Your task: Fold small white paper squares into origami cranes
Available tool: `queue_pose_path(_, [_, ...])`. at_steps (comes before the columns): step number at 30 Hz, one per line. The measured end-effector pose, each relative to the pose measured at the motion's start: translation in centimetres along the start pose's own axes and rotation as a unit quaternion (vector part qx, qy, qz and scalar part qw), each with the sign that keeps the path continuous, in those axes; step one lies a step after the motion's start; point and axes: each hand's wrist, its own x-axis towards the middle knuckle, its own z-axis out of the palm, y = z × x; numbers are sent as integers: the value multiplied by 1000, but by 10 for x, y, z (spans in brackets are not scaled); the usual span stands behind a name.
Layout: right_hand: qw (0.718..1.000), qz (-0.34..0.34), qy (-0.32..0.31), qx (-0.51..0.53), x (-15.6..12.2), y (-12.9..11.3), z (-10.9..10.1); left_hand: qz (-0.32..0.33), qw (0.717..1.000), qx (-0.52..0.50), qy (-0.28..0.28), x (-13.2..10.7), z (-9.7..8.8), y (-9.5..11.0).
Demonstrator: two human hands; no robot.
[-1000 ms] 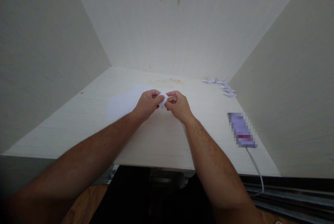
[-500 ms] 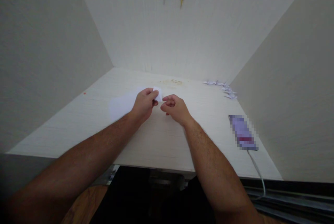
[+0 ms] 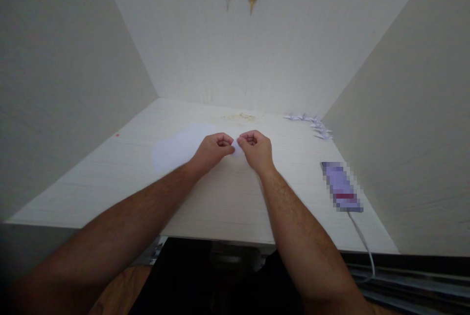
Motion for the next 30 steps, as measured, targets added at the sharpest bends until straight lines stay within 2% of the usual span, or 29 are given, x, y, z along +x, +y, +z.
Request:
queue_pose_path(3, [996,-60,52,-49,-1,2,1,-21,997,-49,62,2,1,0])
queue_pose_path(6, [992,-77,48,-92,-4,1,2,-19,996,-46,72,2,2,0])
queue_pose_path(11, [981,-123,42,-143,-6,2,2,14,999,35,34,0,1,1])
queue_pose_path(15, [957,-224,43,-177,-5,4,0,9,996,85,36,1,0,0])
queue_pose_path(18, [936,-303,32,-176,-4,5,-1,-14,1000,22,-3,3,-3,-1])
queue_pose_path(22, [921,-348,-7,-173,-4,6,-3,-64,991,-87,-75,6,-8,0])
queue_pose_path(30, [895,-383,-82,-215,-2,7,-10,-93,985,-115,-93,9,-14,3])
